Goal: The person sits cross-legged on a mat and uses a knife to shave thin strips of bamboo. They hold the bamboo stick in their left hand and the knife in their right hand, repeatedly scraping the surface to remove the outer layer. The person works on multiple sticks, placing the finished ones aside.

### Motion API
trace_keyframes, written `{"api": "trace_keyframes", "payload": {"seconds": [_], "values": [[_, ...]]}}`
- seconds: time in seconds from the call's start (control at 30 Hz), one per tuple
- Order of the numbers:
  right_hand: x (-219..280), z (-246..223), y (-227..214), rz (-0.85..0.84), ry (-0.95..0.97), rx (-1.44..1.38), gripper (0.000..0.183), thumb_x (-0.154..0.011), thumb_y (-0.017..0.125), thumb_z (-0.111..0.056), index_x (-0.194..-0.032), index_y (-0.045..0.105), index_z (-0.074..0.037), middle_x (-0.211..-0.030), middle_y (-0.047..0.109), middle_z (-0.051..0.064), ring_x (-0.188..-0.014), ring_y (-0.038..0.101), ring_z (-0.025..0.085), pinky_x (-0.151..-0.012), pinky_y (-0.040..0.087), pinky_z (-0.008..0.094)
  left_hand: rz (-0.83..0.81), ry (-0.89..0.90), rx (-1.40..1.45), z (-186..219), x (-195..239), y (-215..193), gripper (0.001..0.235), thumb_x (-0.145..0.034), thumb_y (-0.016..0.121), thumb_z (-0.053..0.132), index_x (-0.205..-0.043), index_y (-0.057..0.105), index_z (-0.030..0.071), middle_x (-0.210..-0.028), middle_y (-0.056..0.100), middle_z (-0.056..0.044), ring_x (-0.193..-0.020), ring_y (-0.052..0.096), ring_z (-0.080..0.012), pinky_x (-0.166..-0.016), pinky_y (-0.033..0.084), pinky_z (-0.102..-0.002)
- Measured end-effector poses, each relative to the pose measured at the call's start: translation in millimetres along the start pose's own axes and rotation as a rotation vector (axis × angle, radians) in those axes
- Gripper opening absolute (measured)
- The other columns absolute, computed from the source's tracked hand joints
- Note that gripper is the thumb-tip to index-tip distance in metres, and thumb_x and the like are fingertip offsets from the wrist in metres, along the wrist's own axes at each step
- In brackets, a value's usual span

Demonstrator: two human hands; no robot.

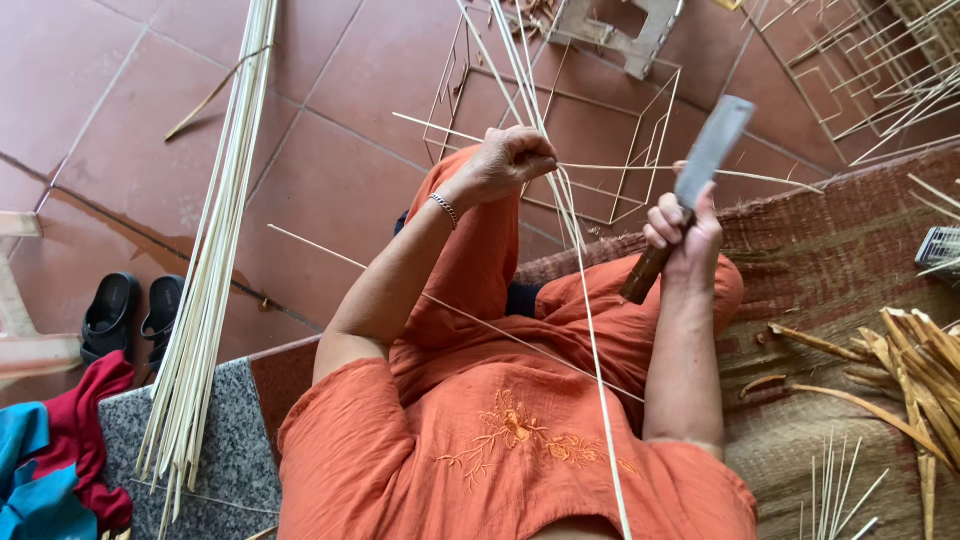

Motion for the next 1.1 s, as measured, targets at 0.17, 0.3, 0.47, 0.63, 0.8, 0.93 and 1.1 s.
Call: {"api": "trace_keyframes", "payload": {"seconds": [0.17,0.3,0.47,0.63,0.8,0.93,1.1], "values": [[28,-12,69,-0.394,-0.131,0.03,0.067,-0.11,0.043,-0.052,-0.16,0.045,-0.007,-0.061,0.047,-0.007,-0.045,0.036,0.003,-0.04,0.037,0.021,0.061,0.005,0.11,-2,-24,23,0.017,-0.092,0.082,0.019,-0.097,0.074,0.005,-0.08,0.066,0.0,-0.075,0.058,-0.0058,-0.066,0.051,-0.026],[28,-4,105,-0.091,-0.052,0.45,0.063,-0.11,0.041,-0.053,-0.152,0.046,-0.007,-0.062,0.049,-0.003,-0.045,0.042,0.007,-0.04,0.039,0.024,0.057,-0.084,0.14,8,-41,46,0.023,-0.09,0.083,0.026,-0.094,0.074,0.004,-0.073,0.063,0.004,-0.07,0.054,-0.0031,-0.062,0.05,-0.024],[19,5,110,-0.029,-0.049,0.446,0.054,-0.11,0.045,-0.049,-0.14,0.054,-0.005,-0.064,0.055,0.001,-0.044,0.045,0.008,-0.041,0.04,0.024,-0.002,-0.221,0.096,14,-45,54,0.035,-0.086,0.088,0.033,-0.088,0.072,0.001,-0.068,0.057,0.003,-0.065,0.048,-0.0051,-0.055,0.043,-0.025],[13,7,75,-0.064,-0.009,0.301,0.053,-0.11,0.048,-0.047,-0.139,0.055,-0.003,-0.065,0.054,0.001,-0.046,0.044,0.007,-0.041,0.039,0.024,-0.207,-0.178,0.345,-13,-54,60,0.03,-0.091,0.081,0.031,-0.096,0.072,0.003,-0.076,0.061,0.005,-0.071,0.053,-0.0037,-0.062,0.046,-0.024],[-4,11,37,-0.066,0.066,0.102,0.057,-0.111,0.048,-0.049,-0.143,0.05,-0.002,-0.068,0.049,-0.002,-0.05,0.04,0.005,-0.044,0.038,0.021,-0.343,-0.08,0.356,-41,-67,65,0.025,-0.093,0.077,0.026,-0.107,0.075,0.005,-0.093,0.075,0.002,-0.086,0.065,-0.0054,-0.078,0.056,-0.025],[-16,13,6,-0.107,0.102,-0.003,0.058,-0.111,0.047,-0.05,-0.146,0.047,-0.004,-0.07,0.047,-0.002,-0.052,0.039,0.005,-0.047,0.039,0.021,-0.344,-0.074,0.243,-55,-74,57,0.023,-0.092,0.079,0.023,-0.107,0.078,0.006,-0.096,0.079,-0.001,-0.087,0.068,-0.0072,-0.081,0.058,-0.026],[-34,16,-26,-0.127,0.131,-0.024,0.056,-0.111,0.046,-0.049,-0.146,0.046,-0.005,-0.072,0.047,-0.002,-0.052,0.037,0.005,-0.048,0.039,0.022,-0.355,-0.131,0.038,-57,-83,43,0.022,-0.089,0.081,0.025,-0.102,0.079,0.006,-0.089,0.077,-0.002,-0.082,0.068,-0.0088,-0.076,0.056,-0.027]]}}
Point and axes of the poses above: each hand's wrist, its own x-axis away from the middle knuckle, its own y-axis out of the palm, z = x × y, the point moved 1 cm from there along -x, towards the middle knuckle
